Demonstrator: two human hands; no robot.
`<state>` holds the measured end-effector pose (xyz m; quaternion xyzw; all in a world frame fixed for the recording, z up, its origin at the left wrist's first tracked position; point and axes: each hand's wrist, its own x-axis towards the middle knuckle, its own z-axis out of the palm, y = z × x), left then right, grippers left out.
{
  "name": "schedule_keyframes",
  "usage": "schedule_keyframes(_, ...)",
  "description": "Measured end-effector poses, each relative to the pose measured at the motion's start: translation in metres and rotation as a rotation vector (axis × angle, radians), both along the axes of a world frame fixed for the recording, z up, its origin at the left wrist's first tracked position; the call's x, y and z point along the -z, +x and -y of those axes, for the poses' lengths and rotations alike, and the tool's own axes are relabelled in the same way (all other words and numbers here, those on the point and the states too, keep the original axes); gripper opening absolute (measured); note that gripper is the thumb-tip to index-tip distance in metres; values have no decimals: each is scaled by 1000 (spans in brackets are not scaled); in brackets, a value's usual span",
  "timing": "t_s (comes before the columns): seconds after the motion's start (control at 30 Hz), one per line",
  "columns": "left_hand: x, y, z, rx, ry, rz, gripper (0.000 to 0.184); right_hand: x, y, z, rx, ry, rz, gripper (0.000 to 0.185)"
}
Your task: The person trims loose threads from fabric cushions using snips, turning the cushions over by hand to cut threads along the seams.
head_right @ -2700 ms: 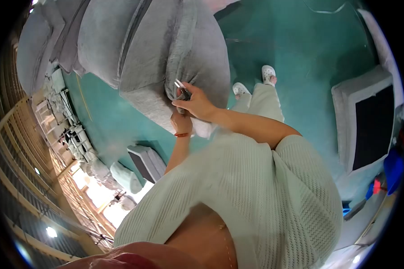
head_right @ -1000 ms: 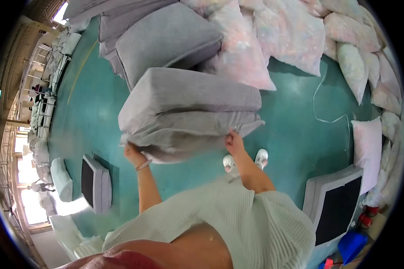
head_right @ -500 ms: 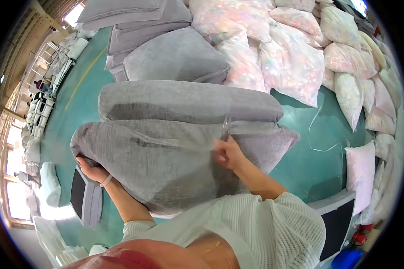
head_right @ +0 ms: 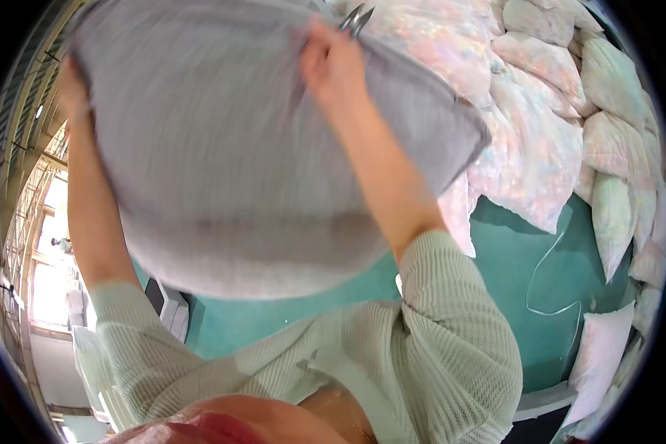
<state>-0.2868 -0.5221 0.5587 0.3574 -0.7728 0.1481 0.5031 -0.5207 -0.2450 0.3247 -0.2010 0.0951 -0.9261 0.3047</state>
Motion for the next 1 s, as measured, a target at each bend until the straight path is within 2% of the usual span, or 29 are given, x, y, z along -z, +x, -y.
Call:
schedule_keyframes(0.03,0,-51,-15,535,506,-330,57,-2,-73,41,1,19,83,20)
schedule_keyframes(0.07,-3,-83,-10,401,628,-309,62,-1,-119,57,150,64,71,17)
schedule_keyframes(0.1,3,-103,93,573,-31,182,67,5,-150,64,291,116,50,24)
schedule_keyframes(0.17,109,-111,31,113,-277,211,58,39,-154,53,429,281,-135,32)
schedule_keyframes(0.2,162,-114,-4,-119,-372,213,56,73,-147,47,411,456,-277,34)
schedule_keyframes(0.23,213,-102,-35,-346,-296,470,64,101,-114,28,455,815,-495,36)
schedule_keyframes(0.27,276,-86,-46,-261,-83,514,66,161,-100,38,425,816,-501,38)
schedule_keyframes(0.3,338,-66,-58,-209,172,551,66,224,-86,40,323,1025,-527,39)
schedule_keyframes(0.33,409,-35,-68,-201,411,507,64,265,-71,39,94,1232,-406,35)
schedule_keyframes(0.37,480,6,-84,-235,557,466,65,297,-49,32,42,1222,-475,33)
schedule_keyframes(0.4,523,44,-114,-361,920,491,63,313,-37,34,-3,1204,-548,33)
schedule_keyframes(0.43,590,99,-146,-441,1078,543,62,316,-33,44,-40,1202,-577,33)
schedule_keyframes(0.47,628,152,-189,-471,1328,657,58,319,-27,56,-8,1085,-498,32)
schedule_keyframes(0.5,633,189,-235,-512,1687,785,55,322,-21,71,19,966,-415,32)
schedule_keyframes(0.53,692,253,-271,-169,1657,1841,53,318,-18,83,-29,961,-436,32)
schedule_keyframes(0.57,718,304,-325,-385,1955,1411,51,311,-21,97,4,954,-473,31)
schedule_keyframes(0.6,740,352,-377,-588,2124,918,51,311,-23,111,32,941,-517,31)
schedule_keyframes(0.67,701,393,-443,-938,2282,486,49,358,-33,142,-65,1143,-447,28)
schedule_keyframes(0.73,670,401,-487,-1045,2234,331,44,371,-11,167,-103,1164,-412,19)
schedule_keyframes(0.8,638,393,-547,-1217,2079,188,36,379,15,197,-207,1213,-555,23)
schedule_keyframes(0.87,676,414,-610,-1111,2124,361,31,415,10,220,-223,1161,-589,29)
schedule_keyframes(0.9,670,407,-627,-1259,2198,94,36,391,22,222,-225,1245,-473,30)
schedule_keyframes(0.93,655,392,-635,-1393,2251,-182,41,377,29,219,-172,1240,-590,31)
schedule_keyframes(0.97,673,384,-666,-1435,2249,-288,41,400,17,230,-86,1176,-637,33)
schedule_keyframes(1.0,692,377,-692,-1324,2337,-143,38,401,12,232,-53,1254,-774,35)
